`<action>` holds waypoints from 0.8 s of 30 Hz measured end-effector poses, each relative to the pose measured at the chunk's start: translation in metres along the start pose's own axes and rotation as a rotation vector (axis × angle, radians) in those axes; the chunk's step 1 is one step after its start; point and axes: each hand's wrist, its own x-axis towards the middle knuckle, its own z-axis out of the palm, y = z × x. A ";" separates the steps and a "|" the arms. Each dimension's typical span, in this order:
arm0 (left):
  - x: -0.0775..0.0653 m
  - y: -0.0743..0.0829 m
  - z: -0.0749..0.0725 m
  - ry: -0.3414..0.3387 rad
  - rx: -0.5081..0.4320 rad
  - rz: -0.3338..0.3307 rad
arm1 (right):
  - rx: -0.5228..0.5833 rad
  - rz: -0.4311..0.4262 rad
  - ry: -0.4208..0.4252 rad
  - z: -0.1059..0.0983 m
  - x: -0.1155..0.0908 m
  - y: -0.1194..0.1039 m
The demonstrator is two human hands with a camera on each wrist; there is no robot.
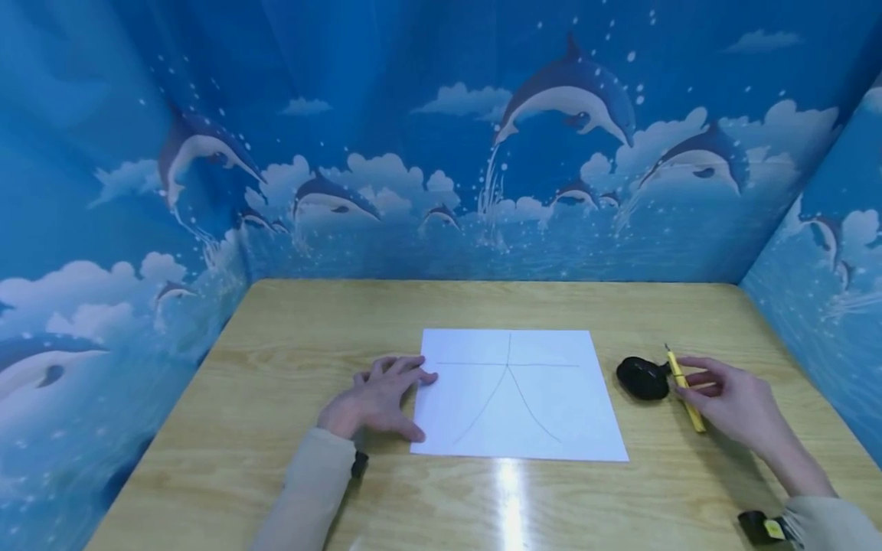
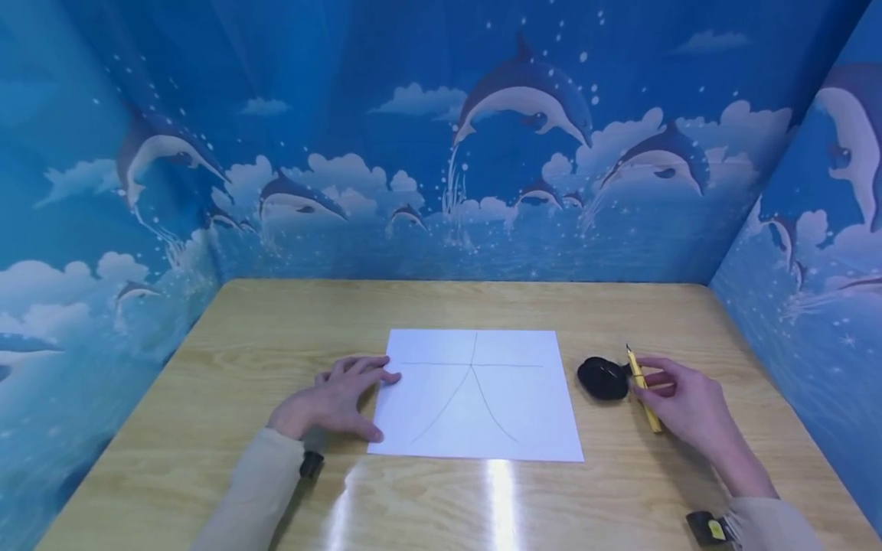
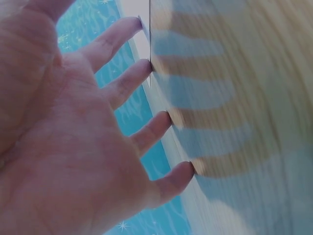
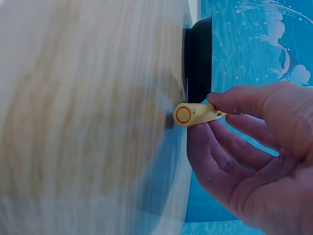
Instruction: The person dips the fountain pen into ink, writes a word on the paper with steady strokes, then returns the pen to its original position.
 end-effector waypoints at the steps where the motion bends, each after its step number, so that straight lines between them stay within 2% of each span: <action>1: 0.000 0.000 0.000 -0.001 0.001 0.003 | -0.003 -0.001 -0.013 0.000 0.001 0.001; 16: -0.003 -0.010 0.001 -0.001 0.007 0.077 | -0.029 -0.009 -0.092 0.001 0.010 0.008; 24: -0.004 -0.009 0.001 -0.003 0.020 0.081 | -0.039 -0.012 -0.083 0.003 0.009 0.008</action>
